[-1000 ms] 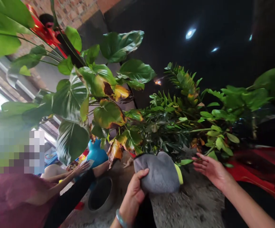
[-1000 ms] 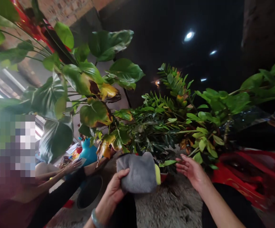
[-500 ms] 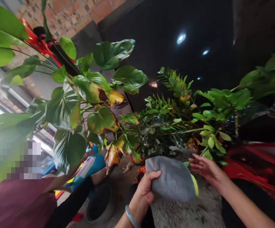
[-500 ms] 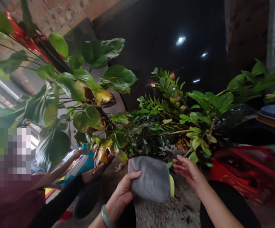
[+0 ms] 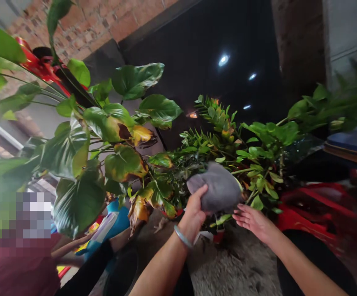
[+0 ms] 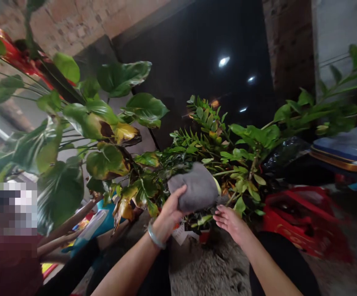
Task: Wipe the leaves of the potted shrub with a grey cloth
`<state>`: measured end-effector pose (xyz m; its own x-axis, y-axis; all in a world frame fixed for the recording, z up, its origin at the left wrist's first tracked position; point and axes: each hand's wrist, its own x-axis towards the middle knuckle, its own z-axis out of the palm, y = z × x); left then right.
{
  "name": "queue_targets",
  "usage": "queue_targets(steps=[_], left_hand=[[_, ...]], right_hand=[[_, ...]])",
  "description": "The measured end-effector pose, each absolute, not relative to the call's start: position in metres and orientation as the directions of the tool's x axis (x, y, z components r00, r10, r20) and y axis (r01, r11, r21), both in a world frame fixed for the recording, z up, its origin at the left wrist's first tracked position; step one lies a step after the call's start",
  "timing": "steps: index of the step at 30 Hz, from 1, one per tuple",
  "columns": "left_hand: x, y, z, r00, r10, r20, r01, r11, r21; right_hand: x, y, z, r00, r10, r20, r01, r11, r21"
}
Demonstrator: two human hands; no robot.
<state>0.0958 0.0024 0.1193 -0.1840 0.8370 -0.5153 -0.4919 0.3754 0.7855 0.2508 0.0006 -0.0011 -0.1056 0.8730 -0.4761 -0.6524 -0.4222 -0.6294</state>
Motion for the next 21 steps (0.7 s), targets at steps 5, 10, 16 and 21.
queue_targets(steps=[5,10,16,21], left_hand=[[0.103,-0.017,0.111,-0.068,0.855,-0.514,-0.416,0.444,0.794],[0.103,0.045,0.169,-0.213,0.973,-0.091,-0.529,-0.036,0.848],[0.110,0.045,0.128,-0.205,0.873,-0.442,-0.392,0.340,0.855],[0.105,-0.006,0.109,-0.048,0.820,-0.570,-0.322,0.527,0.786]], right_hand=[[0.256,-0.001,-0.004,-0.065,0.866,-0.496,-0.662,-0.409,-0.628],[0.258,-0.001,0.000,-0.095,0.863,-0.495,-0.634,-0.436,-0.639],[0.253,-0.003,0.005,-0.086,0.872,-0.482,-0.630,-0.422,-0.652],[0.261,-0.006,-0.003,-0.056,0.866,-0.496,-0.630,-0.416,-0.655]])
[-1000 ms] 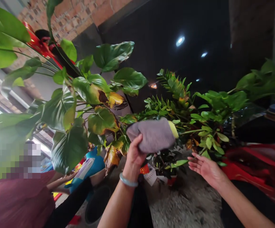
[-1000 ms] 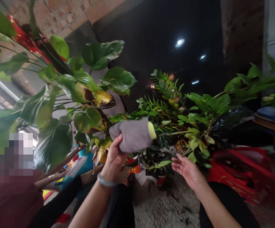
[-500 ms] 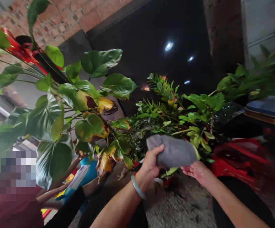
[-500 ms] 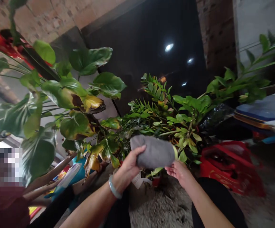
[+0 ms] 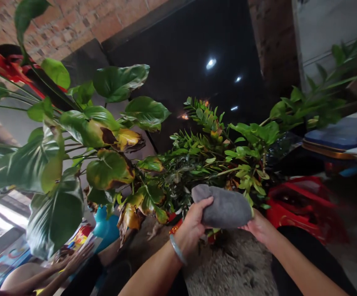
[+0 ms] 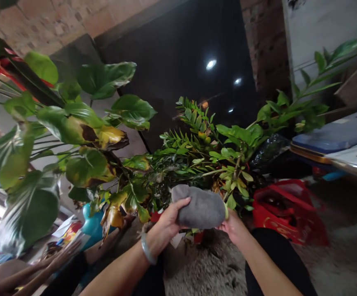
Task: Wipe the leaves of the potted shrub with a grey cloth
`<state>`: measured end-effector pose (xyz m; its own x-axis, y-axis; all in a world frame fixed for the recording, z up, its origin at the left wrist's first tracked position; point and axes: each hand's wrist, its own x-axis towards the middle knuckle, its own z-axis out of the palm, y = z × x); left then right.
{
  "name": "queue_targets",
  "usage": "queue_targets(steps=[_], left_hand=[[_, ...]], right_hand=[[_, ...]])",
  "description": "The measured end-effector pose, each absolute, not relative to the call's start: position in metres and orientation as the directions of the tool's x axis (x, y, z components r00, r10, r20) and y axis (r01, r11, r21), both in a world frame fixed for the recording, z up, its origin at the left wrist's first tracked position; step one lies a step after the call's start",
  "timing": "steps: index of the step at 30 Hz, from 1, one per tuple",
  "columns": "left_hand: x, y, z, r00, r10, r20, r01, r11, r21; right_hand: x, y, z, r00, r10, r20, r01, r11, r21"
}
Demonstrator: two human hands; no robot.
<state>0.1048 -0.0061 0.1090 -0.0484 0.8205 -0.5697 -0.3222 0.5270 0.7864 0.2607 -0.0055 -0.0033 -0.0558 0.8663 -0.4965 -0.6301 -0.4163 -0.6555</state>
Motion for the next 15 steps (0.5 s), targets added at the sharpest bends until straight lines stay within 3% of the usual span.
queue_targets(steps=[2,5,7,9,13,15], left_hand=[[0.101,-0.002,0.132,-0.035,0.889,-0.456,-0.400,0.405,0.822],[0.101,0.028,0.171,-0.111,0.980,-0.167,-0.541,0.082,0.837],[0.106,0.050,0.182,-0.157,0.984,-0.089,-0.579,-0.019,0.815],[0.114,0.060,0.172,-0.154,0.968,-0.198,-0.570,0.077,0.818],[0.124,0.035,0.117,-0.064,0.825,-0.562,-0.400,0.494,0.772],[0.121,0.013,0.100,-0.012,0.777,-0.629,-0.359,0.584,0.728]], right_hand=[[0.265,-0.007,-0.002,-0.045,0.866,-0.498,-0.631,-0.412,-0.658],[0.267,-0.010,0.005,-0.039,0.867,-0.497,-0.631,-0.407,-0.660],[0.265,-0.010,0.012,-0.046,0.873,-0.485,-0.632,-0.402,-0.663],[0.260,-0.010,0.015,-0.053,0.880,-0.472,-0.633,-0.395,-0.666],[0.252,-0.008,0.009,-0.040,0.886,-0.462,-0.633,-0.380,-0.674],[0.252,-0.008,0.004,-0.018,0.885,-0.465,-0.630,-0.371,-0.682]])
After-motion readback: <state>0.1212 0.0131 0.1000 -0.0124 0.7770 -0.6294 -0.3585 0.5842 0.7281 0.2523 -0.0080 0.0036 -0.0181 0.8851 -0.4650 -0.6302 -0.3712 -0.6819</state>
